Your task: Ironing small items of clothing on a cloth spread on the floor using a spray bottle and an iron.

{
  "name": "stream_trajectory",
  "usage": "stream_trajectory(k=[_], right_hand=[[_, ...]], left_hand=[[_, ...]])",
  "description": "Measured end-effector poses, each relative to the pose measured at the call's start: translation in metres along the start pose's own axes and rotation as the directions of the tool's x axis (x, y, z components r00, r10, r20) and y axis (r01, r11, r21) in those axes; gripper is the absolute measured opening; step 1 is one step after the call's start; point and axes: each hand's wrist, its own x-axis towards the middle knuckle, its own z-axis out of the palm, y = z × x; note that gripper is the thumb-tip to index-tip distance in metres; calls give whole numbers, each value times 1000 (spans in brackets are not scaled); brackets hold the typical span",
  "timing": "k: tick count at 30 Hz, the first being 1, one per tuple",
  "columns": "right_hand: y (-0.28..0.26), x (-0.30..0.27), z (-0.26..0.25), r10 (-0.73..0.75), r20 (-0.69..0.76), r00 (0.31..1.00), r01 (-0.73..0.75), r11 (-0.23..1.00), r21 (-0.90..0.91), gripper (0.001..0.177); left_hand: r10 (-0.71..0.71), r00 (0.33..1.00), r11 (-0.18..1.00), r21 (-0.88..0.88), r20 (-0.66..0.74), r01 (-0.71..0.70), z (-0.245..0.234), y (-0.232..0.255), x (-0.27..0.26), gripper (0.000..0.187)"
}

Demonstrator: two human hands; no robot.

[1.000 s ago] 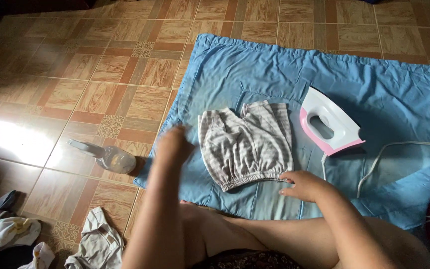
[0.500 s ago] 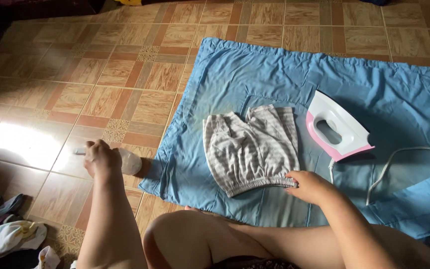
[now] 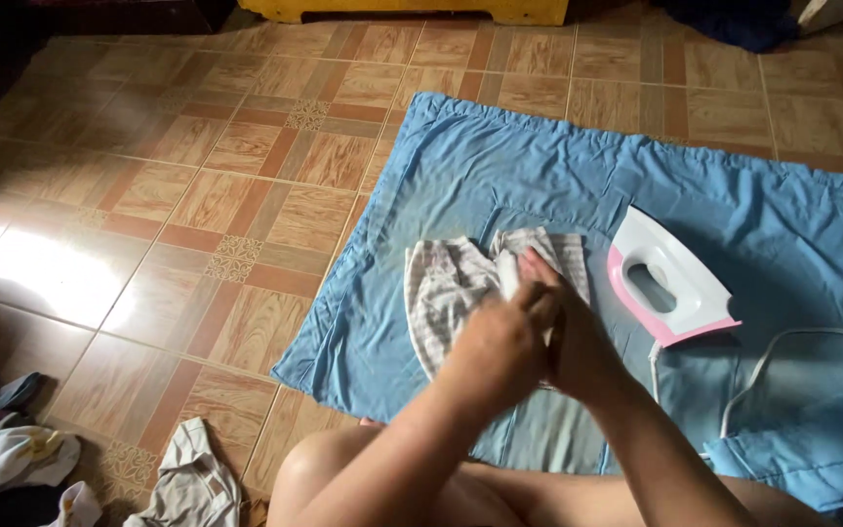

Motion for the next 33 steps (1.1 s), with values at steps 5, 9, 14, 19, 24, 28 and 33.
stream_trajectory(k=[5,9,14,19,24,28,33], right_hand=[[99,-29,-16,551,284,785,-608,774,176,67],[120,-30,-32,659,531,532,-835,511,203,35],[104,-29,-40,535,366,761,-605,789,104,33],[115,-51,-31,569,304,764,-574,815,-85,37],[133,-66,-50,685,224,693,-642,728,-241,39],[142,-70,-59,712,173,681,-677,702,-221,34],[135,-70,-66,682,101,724,-688,704,179,28]], left_hand=[[-165,984,843,-527,-71,103,-21,-52,0,69],[-384,887,919,-195,-256,342,-9,-105,-4,49],[-439,874,898,-144,-211,416,-12,-102,-4,37],[-479,862,878,-116,-164,465,-13,-101,-5,32],[-480,877,877,-5,27,480,18,-101,-5,24],[-401,739,912,163,541,375,80,-64,-13,31],[-232,540,936,337,809,-103,104,-12,-26,63]])
